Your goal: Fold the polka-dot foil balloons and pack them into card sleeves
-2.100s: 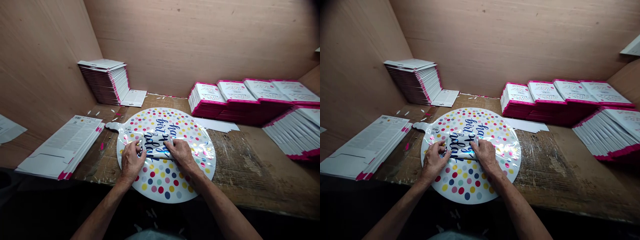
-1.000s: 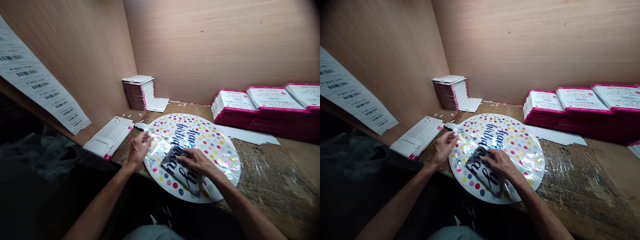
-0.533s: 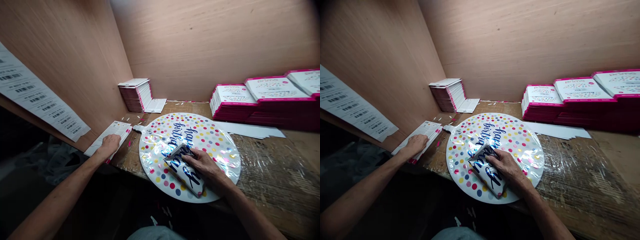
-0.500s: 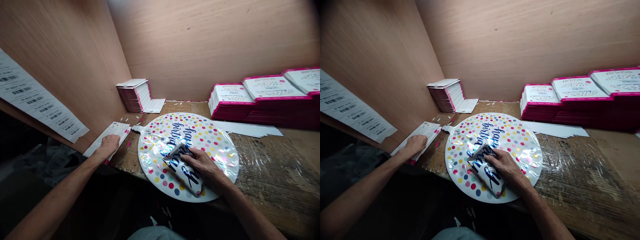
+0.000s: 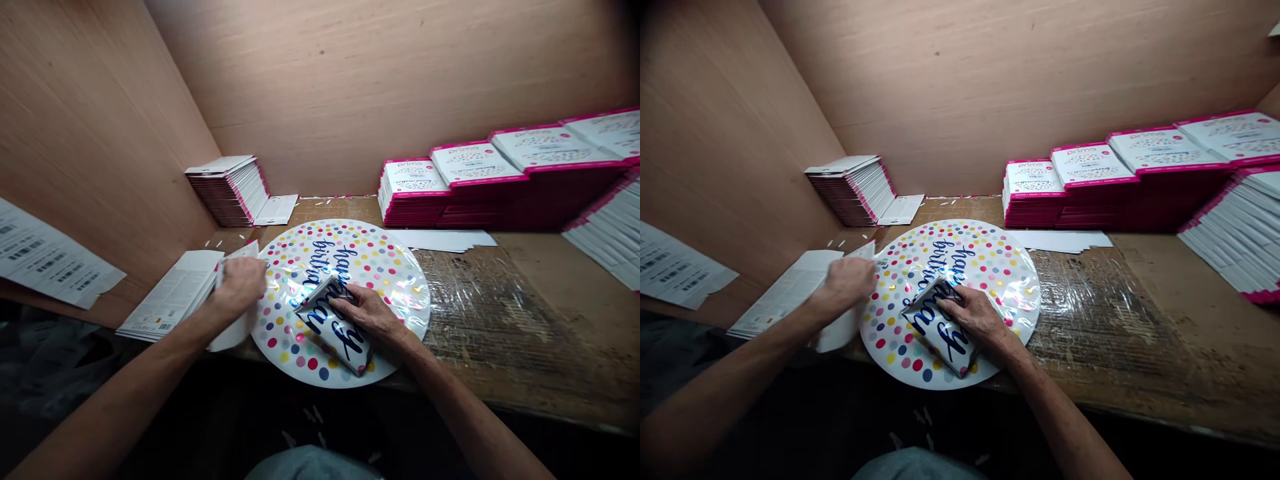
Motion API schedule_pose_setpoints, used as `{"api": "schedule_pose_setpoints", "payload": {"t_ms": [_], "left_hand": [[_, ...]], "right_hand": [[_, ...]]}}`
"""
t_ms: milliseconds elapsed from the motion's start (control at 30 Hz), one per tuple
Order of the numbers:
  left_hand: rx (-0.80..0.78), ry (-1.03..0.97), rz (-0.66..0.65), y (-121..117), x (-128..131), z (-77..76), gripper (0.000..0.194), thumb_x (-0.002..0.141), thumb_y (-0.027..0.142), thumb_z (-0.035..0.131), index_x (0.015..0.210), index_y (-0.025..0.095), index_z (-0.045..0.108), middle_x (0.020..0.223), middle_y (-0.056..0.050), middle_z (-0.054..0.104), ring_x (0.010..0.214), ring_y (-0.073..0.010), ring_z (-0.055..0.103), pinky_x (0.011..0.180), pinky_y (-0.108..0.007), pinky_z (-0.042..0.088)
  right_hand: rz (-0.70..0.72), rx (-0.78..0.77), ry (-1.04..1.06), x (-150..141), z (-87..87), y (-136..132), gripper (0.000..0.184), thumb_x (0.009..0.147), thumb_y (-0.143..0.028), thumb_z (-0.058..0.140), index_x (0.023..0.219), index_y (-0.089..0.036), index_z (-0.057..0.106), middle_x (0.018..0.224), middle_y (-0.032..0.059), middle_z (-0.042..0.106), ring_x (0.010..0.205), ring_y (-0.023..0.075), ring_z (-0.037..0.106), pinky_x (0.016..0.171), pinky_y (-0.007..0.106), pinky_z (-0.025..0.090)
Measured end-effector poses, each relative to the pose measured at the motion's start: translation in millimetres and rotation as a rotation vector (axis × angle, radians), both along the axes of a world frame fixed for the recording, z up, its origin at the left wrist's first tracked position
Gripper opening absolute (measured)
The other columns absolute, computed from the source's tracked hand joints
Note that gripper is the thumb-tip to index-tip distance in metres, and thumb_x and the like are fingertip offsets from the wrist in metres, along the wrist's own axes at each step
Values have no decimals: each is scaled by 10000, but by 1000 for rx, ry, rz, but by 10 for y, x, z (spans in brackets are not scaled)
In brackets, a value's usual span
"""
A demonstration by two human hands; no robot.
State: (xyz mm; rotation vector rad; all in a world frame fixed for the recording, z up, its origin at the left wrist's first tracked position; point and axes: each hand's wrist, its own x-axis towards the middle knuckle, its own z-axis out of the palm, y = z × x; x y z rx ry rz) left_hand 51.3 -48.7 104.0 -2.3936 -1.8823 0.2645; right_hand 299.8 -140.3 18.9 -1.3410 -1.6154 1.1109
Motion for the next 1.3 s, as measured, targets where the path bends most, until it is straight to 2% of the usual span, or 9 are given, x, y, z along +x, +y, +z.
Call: {"api": "schedule_pose_setpoints", "payload": {"t_ms": [133,267,367,467,700,833,1100,1200,1300], "left_hand": [[-63,21,8,-85,272,-125,530,924,499,409,942,66,714,915,-242,701,921,-378,667,729,-426,484],[-168,-93,-243,-252,-84,-311,494,898,592,451,929,151,670,983,-133,693,945,-290,654,804,-375,491],[-85,-195,-420,-387,-299,-498,389,909,496,494,1030,153,631,1145,-129,634,1108,-265,592,934,-361,476],[-50,-167,-413,-490,-285,-593,296,906,350,520,1052,116,626,1152,-161,611,1158,-280,563,948,-376,491],[-69,2,-420,-512,-166,-608,223,859,34,435,851,68,655,841,-195,633,780,-269,652,642,-368,541],[-50,-7,-443,-480,-192,-570,206,824,-2,456,827,75,647,781,-166,631,713,-252,650,623,-346,527],[-40,105,-676,-473,-185,-214,295,848,-36,366,892,83,633,899,-152,649,770,-243,652,600,-311,497],[-34,6,-625,-536,-143,-191,276,849,-15,383,862,95,635,894,-153,666,800,-255,667,661,-334,523],[170,-362,-425,-670,-83,-298,204,891,192,506,1018,93,631,1097,-215,659,1089,-332,628,898,-432,514]], "right_hand": [[-63,-23,-44,114,-12,-103,399,879,-560,556,825,-168,607,683,-16,573,595,122,488,517,228,352],[-36,-43,-127,83,62,-194,377,902,-544,536,868,-178,617,727,-7,606,633,133,520,544,233,358],[23,18,-336,-166,152,-142,323,915,-506,537,850,-195,599,766,-2,619,681,140,531,603,241,365],[80,40,-637,-477,214,-10,274,919,-469,545,883,-202,591,828,24,642,749,164,554,660,262,359],[148,-11,-873,-779,297,184,448,874,-449,627,1207,-169,522,1181,127,630,1028,245,603,789,310,416],[84,-79,-901,-834,352,273,450,867,-492,629,1151,-153,550,1121,136,648,976,255,624,759,315,428],[18,-83,-865,-817,400,428,321,916,-480,529,865,-192,661,925,85,710,853,215,633,642,275,362],[-160,22,-862,-817,274,322,273,950,-407,484,908,-196,654,918,87,707,853,216,634,668,280,361],[-316,33,-718,-773,136,223,275,963,-410,458,913,-198,626,843,65,691,782,202,622,654,273,363]]}}
